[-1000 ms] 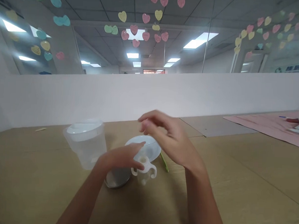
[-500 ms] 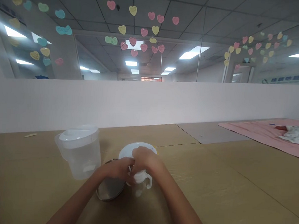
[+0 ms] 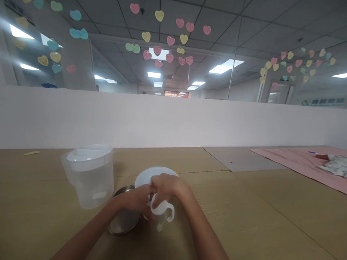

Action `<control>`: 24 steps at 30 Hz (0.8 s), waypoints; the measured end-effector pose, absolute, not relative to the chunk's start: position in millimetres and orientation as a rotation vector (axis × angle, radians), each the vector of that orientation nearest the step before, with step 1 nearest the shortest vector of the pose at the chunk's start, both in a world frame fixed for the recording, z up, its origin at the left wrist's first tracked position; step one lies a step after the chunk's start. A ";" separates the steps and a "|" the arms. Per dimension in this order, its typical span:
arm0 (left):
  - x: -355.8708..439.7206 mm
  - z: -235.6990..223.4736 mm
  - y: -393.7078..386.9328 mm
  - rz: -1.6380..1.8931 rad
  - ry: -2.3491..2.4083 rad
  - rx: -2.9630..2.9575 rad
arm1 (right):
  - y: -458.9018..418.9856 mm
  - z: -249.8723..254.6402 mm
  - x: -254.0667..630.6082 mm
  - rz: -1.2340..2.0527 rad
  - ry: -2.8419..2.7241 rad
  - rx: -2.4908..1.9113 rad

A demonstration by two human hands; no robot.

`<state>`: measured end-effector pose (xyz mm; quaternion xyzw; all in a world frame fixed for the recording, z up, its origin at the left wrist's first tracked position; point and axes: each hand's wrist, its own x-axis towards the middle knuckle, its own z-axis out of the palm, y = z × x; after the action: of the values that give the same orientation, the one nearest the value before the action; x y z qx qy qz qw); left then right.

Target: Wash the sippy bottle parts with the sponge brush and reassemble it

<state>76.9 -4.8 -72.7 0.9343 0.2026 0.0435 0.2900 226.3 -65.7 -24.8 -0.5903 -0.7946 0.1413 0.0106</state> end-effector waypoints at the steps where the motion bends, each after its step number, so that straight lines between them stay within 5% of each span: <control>1: 76.2 -72.8 -3.8 0.121 0.527 2.494 | -66.9 -23.2 226.8 0.450 -2.488 -1.814; 8: 72.7 -70.0 -2.0 0.123 0.507 2.502 | -74.5 -12.2 232.4 0.612 -2.437 -1.597; 24: 67.7 -74.3 0.3 0.093 0.596 2.475 | -89.9 -3.7 220.0 0.337 -2.237 -1.770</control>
<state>67.7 0.3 -74.3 0.9290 0.2237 0.0348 0.2926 220.0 -89.9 -3.7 -0.6107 -0.7717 0.1163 0.1344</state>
